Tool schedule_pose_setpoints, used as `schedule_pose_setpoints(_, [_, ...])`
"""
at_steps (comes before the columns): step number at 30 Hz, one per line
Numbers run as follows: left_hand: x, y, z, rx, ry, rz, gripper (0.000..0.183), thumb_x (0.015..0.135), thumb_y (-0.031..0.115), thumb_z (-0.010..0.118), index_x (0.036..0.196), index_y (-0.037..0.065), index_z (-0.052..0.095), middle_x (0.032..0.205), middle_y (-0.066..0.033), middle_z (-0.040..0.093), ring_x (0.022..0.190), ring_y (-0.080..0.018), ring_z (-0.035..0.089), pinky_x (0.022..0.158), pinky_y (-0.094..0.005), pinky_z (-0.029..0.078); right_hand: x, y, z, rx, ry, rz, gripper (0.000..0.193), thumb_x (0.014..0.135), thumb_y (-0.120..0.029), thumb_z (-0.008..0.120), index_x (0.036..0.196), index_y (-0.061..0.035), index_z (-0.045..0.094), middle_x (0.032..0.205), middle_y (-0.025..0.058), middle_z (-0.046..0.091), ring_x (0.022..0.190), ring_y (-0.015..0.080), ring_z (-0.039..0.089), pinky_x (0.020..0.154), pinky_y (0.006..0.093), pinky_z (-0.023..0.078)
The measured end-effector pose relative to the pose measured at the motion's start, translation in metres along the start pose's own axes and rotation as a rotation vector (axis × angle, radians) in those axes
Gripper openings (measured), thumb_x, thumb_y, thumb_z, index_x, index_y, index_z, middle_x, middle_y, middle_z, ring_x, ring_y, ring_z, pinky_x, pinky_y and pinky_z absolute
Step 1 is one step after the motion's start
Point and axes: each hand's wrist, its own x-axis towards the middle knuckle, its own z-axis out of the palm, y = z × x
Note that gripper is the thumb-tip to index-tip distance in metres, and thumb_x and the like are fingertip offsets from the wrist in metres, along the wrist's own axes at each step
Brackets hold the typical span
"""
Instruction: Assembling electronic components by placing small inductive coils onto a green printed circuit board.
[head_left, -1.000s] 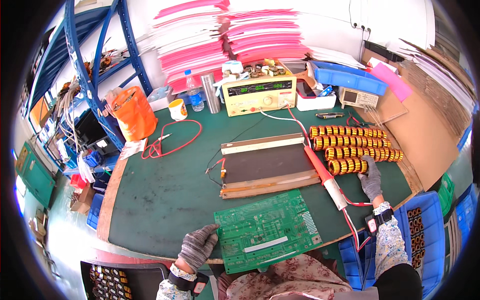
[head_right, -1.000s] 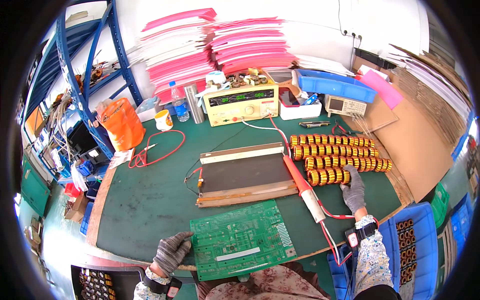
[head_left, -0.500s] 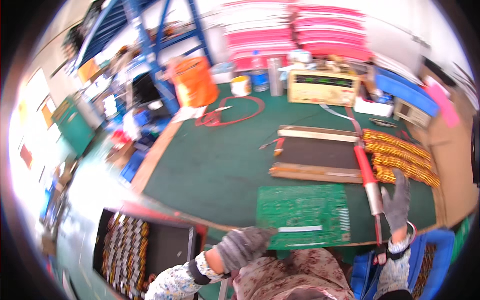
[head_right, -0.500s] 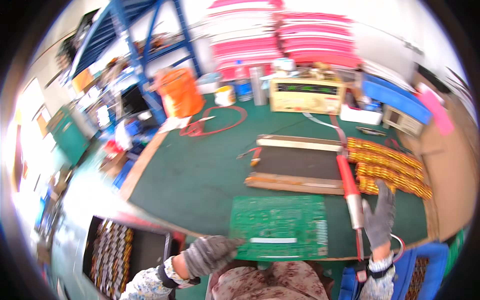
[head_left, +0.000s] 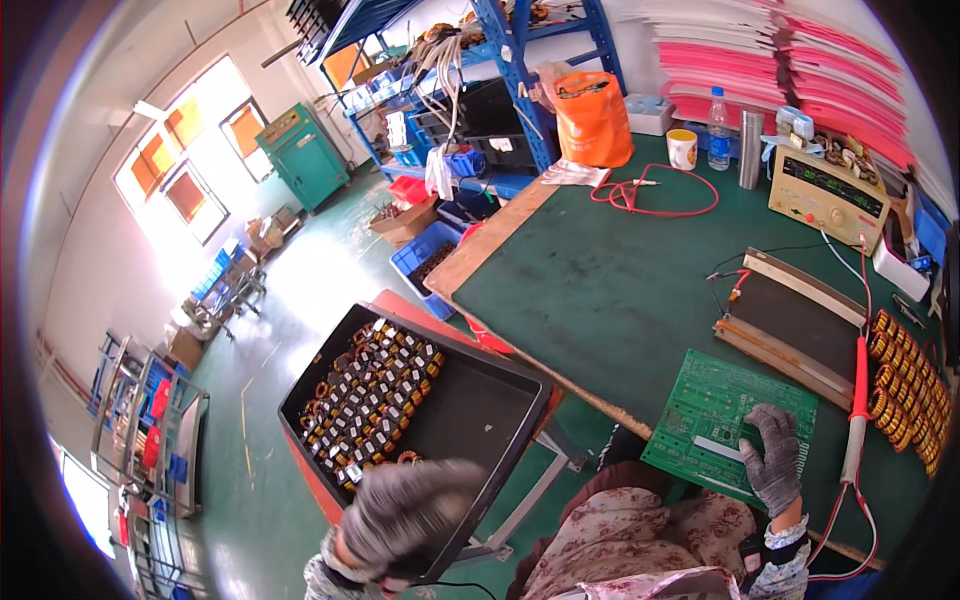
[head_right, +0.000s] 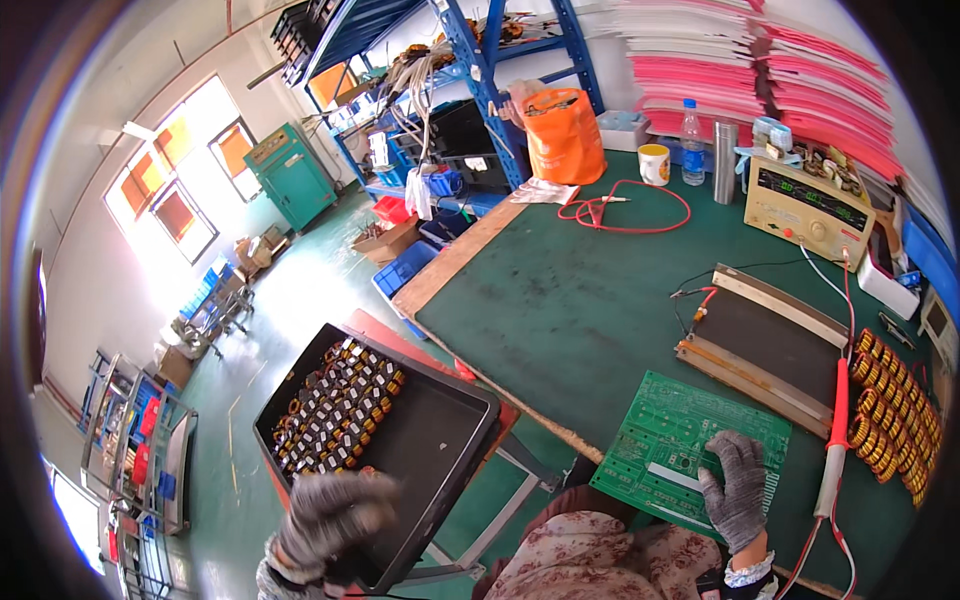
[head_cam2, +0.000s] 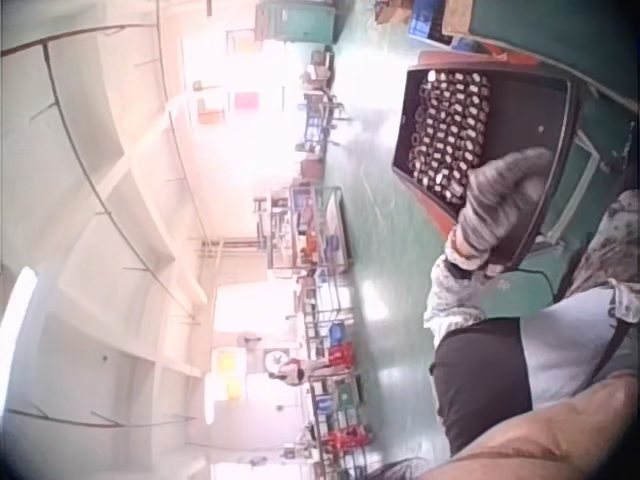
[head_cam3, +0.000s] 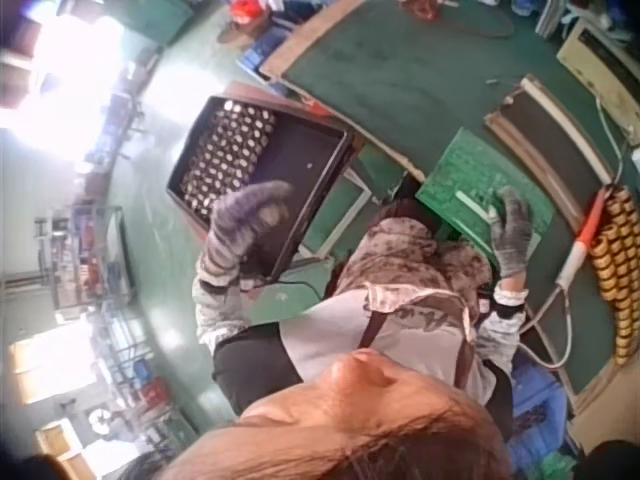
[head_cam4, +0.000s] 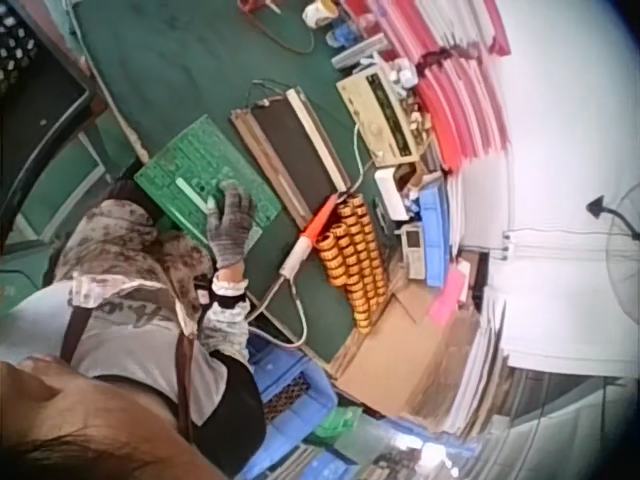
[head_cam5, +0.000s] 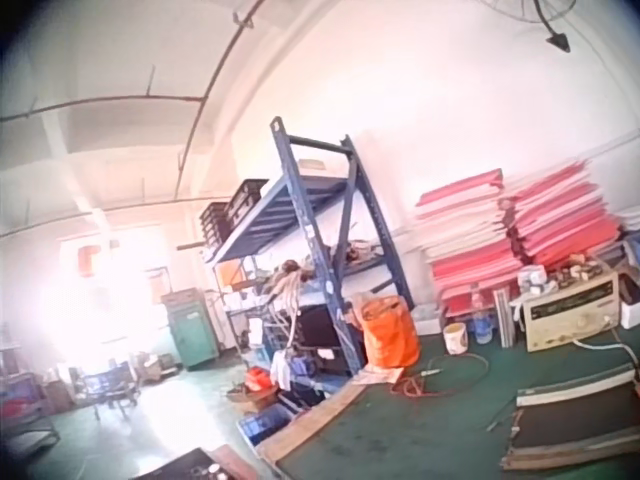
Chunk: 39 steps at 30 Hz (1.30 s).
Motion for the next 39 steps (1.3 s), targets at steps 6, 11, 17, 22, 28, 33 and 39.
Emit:
schedule_pose_setpoints(6, [-0.011,-0.176,-0.064,0.745,0.115,-0.203,0.036,0.080,0.022,0.065,0.112,0.006,0.060,0.082,-0.0054,0.066,0.073,-0.0189,0.062,0.068,-0.0318,0.049,0.001,-0.004,-0.002,0.007,-0.029,-0.017,0.032,0.070,-0.009,0.060,0.101,-0.0056,0.052,0.108,0.0148,0.051,0.103,0.0353,0.047,0.094,0.0462,0.037])
schedule_pose_setpoints(11, [-0.001,-0.195,-0.052,1.153,-0.072,-0.434,0.065,0.070,0.044,0.069,0.123,0.010,0.053,0.091,-0.0107,0.067,0.083,-0.0323,0.062,0.078,-0.0407,0.049,-0.006,-0.002,-0.005,-0.014,-0.066,-0.002,0.035,0.070,-0.012,0.063,0.103,-0.0045,0.053,0.111,0.0144,0.050,0.103,0.0347,0.046,0.092,0.0472,0.038])
schedule_pose_setpoints(17, [0.017,-0.222,-0.036,1.165,-0.099,-0.658,0.088,0.067,0.056,0.066,0.135,0.009,0.037,0.105,-0.0098,0.063,0.101,-0.0323,0.056,0.090,-0.0389,0.042,-0.011,-0.001,-0.008,0.039,-0.104,-0.039,0.036,0.070,-0.015,0.065,0.103,-0.0056,0.054,0.112,0.0133,0.050,0.103,0.0336,0.046,0.090,0.0474,0.039])
schedule_pose_setpoints(22, [0.043,-0.198,-0.006,0.973,-0.025,-0.469,0.046,0.066,0.051,0.068,0.102,0.023,0.065,0.095,-0.0039,0.067,0.085,-0.0263,0.056,0.084,-0.0348,0.037,-0.013,-0.001,-0.003,0.082,-0.126,-0.067,0.036,0.070,-0.016,0.066,0.103,-0.0068,0.055,0.112,0.0124,0.051,0.104,0.0330,0.046,0.090,0.0466,0.039])
schedule_pose_setpoints(28, [0.026,-0.219,-0.017,1.021,0.051,-0.449,0.044,0.067,0.045,0.069,0.104,0.020,0.062,0.090,-0.0034,0.068,0.083,-0.0253,0.059,0.085,-0.0349,0.039,-0.008,-0.008,-0.005,0.110,-0.114,-0.074,0.036,0.068,-0.011,0.065,0.102,-0.0056,0.054,0.109,0.0137,0.051,0.101,0.0349,0.047,0.087,0.0468,0.041])
schedule_pose_setpoints(33, [0.014,-0.148,0.000,0.758,0.243,-0.066,0.033,0.065,0.020,0.072,0.098,0.018,0.065,0.086,-0.0022,0.066,0.083,-0.0248,0.058,0.081,-0.0370,0.044,-0.005,-0.031,-0.032,0.273,-0.048,0.052,0.035,0.068,-0.005,0.062,0.102,-0.0052,0.055,0.104,0.0136,0.055,0.101,0.0324,0.051,0.090,0.0428,0.041])
schedule_pose_setpoints(39, [0.038,-0.031,0.078,0.432,-0.090,0.389,0.033,0.069,0.014,0.068,0.102,0.018,0.064,0.093,-0.0005,0.062,0.096,-0.0243,0.052,0.092,-0.0401,0.037,0.034,-0.075,0.008,1.266,-0.807,0.206,0.054,0.077,-0.013,0.069,0.124,-0.0042,0.044,0.123,0.0105,0.048,0.106,0.0190,0.053,0.089,0.0302,0.046])
